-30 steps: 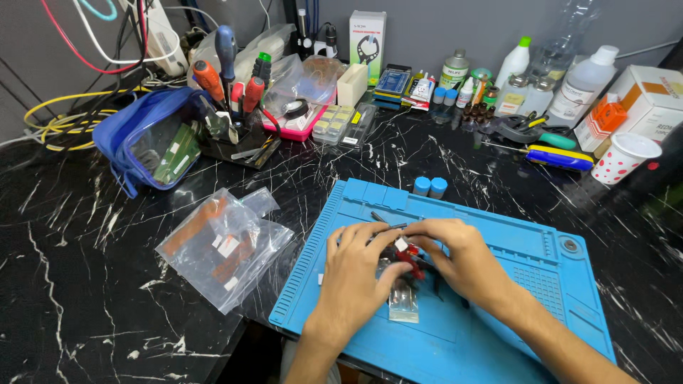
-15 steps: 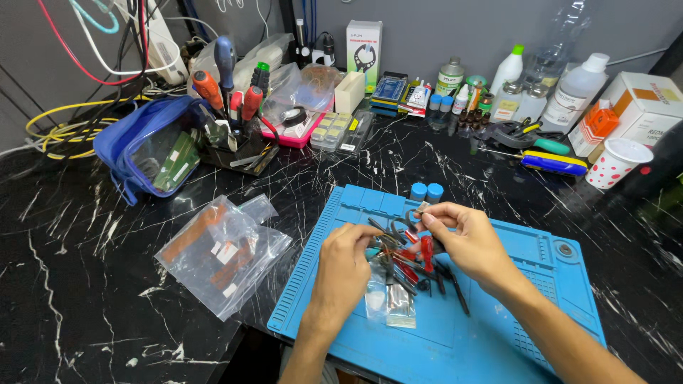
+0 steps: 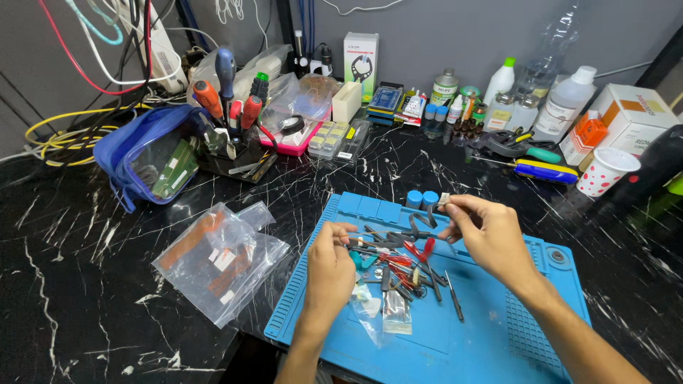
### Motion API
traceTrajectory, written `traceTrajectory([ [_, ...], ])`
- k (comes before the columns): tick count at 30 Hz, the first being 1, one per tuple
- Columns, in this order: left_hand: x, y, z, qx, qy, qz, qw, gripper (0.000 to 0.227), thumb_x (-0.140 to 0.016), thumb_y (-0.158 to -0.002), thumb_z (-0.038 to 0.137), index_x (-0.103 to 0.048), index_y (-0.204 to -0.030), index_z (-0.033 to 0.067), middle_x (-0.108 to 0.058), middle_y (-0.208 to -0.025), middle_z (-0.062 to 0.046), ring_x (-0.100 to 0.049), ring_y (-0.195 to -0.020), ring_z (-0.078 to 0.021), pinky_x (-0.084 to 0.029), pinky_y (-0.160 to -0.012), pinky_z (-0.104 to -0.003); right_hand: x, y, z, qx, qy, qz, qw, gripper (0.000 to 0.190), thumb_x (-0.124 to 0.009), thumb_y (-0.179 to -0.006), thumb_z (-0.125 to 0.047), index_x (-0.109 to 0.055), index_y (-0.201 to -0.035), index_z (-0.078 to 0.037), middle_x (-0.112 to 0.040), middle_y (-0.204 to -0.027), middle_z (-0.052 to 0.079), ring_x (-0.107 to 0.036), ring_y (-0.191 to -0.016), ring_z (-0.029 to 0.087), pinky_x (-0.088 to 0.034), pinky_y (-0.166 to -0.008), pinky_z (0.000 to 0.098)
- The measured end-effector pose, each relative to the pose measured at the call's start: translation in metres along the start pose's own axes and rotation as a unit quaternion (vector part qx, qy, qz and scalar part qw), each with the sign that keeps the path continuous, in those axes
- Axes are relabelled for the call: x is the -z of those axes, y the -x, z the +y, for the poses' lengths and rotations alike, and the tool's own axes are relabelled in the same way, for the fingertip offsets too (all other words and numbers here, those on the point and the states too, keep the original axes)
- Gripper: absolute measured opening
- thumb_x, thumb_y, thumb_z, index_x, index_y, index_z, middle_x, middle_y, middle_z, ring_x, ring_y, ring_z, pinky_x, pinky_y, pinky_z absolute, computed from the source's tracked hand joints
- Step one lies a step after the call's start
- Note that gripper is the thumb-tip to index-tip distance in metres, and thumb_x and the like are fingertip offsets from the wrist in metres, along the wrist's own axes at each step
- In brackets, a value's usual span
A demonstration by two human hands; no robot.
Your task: The person organizes small containers with blue lids on a blue cutting mat, then moves a plastic bag and a utility knife to the side. They place a soldering iron into a holder and arrange a yellow screwdriver. Finally, they open a plastic bag and pour various small tools and components onto the mat, sorting them by hand.
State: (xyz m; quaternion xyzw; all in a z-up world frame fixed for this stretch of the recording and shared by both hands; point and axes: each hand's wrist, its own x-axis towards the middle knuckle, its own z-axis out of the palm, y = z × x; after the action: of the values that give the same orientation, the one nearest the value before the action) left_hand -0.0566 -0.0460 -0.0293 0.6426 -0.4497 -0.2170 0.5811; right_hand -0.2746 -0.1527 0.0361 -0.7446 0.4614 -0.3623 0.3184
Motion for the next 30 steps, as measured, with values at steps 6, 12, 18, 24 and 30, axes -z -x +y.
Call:
traceTrajectory([
  [6, -0.016, 0.012, 0.04, 0.043, 0.367, -0.149, 0.917, 0.012, -0.057, -0.102, 0.011, -0.056, -0.107, 0.0009, -0.066, -0.112, -0.015, -0.075, -0.102, -0.027, -0.066, -0.095, -0.042, -0.009, 0.007, -0.007, -0.05, -0.062, -0.082, 0.993, 0.021, -0.05, -0.107, -0.021, -0.066, -0.114, -0.009, -0.078, -0.072, 0.014, -0.081, -0.063, 0.021, -0.06, -0.073, 0.03],
  [12, -0.031, 0.011, 0.048, 0.074, 0.259, -0.048, 0.962, 0.006, -0.065, -0.096, 0.001, -0.06, -0.097, 0.0036, -0.074, -0.106, -0.012, -0.084, -0.099, -0.0283, -0.069, -0.093, -0.032, -0.003, 0.005, 0.017, -0.058, -0.352, -0.174, 0.918, 0.037, -0.033, -0.107, -0.042, -0.035, -0.087, -0.01, -0.034, -0.079, 0.007, -0.047, -0.067, 0.026, -0.052, -0.072, 0.0456],
  [18, -0.049, 0.023, 0.058, -0.024, 0.1, 0.028, 0.994, 0.029, -0.072, -0.094, 0.016, -0.05, -0.077, 0.0086, -0.067, -0.077, -0.005, -0.07, -0.072, -0.012, -0.069, -0.064, -0.024, -0.01, 0.03, -0.02, -0.017, -0.142, -0.089, 0.986, 0.045, -0.091, -0.075, -0.015, -0.046, -0.077, -0.012, -0.083, -0.101, 0.004, -0.071, -0.078, 0.012, -0.055, -0.072, 0.0271],
  [24, -0.04, 0.013, 0.039, 0.159, 0.272, -0.02, 0.949, 0.045, -0.069, -0.092, 0.006, -0.042, -0.055, 0.014, -0.051, -0.047, -0.004, -0.065, -0.068, -0.0147, -0.054, -0.086, -0.033, 0.017, 0.03, 0.0, 0.175, -0.053, -0.212, 0.96, 0.016, -0.082, -0.082, -0.014, -0.066, -0.083, -0.015, -0.083, -0.124, 0.001, -0.078, -0.11, 0.009, -0.062, -0.095, 0.0298],
  [30, -0.017, 0.029, 0.049, -0.078, 0.128, -0.152, 0.977, 0.025, -0.068, -0.092, 0.024, -0.056, -0.072, 0.0144, -0.05, -0.075, 0.003, -0.046, -0.074, -0.0113, -0.04, -0.073, -0.029, 0.021, 0.024, -0.011, -0.023, -0.144, -0.103, 0.984, 0.049, -0.084, -0.082, -0.01, -0.036, -0.076, -0.012, -0.091, -0.097, 0.013, -0.068, -0.078, 0.011, -0.052, -0.068, 0.0285],
])
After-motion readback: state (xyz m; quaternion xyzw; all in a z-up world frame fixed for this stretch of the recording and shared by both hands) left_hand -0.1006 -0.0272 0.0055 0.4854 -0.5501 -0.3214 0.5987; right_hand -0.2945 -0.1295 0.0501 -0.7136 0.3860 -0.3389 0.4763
